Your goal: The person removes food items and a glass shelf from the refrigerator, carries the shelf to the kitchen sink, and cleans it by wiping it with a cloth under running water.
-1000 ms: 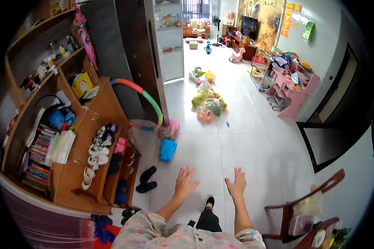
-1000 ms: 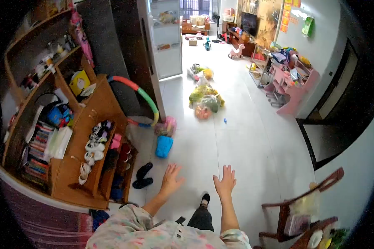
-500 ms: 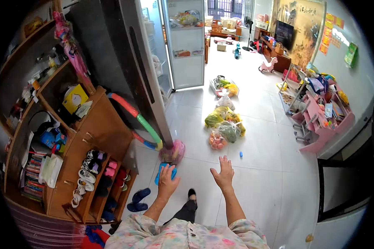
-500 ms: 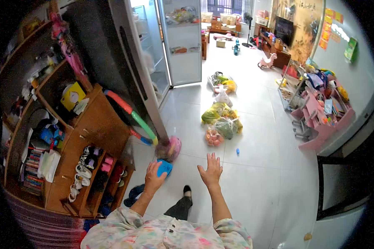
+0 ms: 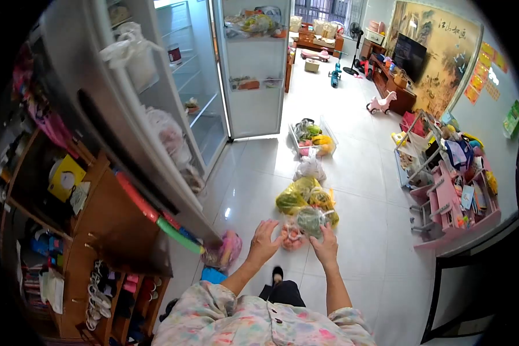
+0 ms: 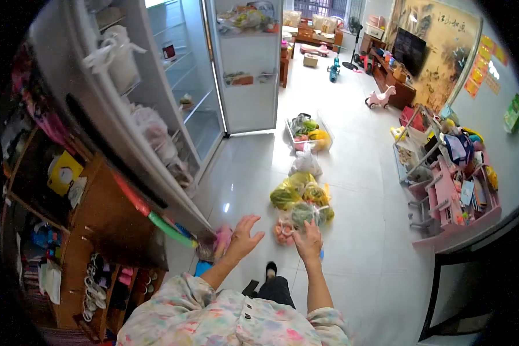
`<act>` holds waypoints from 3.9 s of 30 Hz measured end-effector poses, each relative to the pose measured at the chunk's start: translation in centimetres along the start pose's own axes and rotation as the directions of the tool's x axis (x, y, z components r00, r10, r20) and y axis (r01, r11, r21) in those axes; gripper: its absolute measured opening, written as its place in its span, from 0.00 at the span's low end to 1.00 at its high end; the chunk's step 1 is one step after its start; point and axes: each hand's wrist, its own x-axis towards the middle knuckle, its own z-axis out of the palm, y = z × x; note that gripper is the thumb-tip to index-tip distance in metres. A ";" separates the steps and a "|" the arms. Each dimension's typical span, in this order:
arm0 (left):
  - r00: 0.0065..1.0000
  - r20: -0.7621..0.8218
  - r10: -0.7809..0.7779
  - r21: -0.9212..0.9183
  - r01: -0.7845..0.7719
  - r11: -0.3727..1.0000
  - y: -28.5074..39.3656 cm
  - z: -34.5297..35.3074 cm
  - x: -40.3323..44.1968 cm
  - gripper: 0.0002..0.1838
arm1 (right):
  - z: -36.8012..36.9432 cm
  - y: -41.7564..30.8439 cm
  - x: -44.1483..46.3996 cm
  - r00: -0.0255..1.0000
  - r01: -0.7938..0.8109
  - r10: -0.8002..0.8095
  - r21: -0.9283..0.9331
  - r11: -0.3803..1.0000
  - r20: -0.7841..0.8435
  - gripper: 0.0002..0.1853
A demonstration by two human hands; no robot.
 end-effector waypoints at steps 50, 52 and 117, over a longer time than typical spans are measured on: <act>0.943 -0.208 -0.260 0.205 0.302 0.931 -41.1 -1.0 99.6 0.19 | 42.5 -11.5 111.5 0.876 0.406 -0.382 -0.021 0.914 0.296 0.17; 0.955 -0.216 -0.202 0.334 0.267 0.904 -42.8 0.1 100.7 0.18 | 43.2 -11.4 112.3 0.871 0.377 -0.331 -0.062 0.924 0.364 0.20; 0.924 -0.319 -0.213 0.498 0.354 0.791 -48.9 -0.7 103.8 0.16 | 42.0 -16.4 109.0 0.726 0.570 -0.447 -0.093 0.817 0.522 0.23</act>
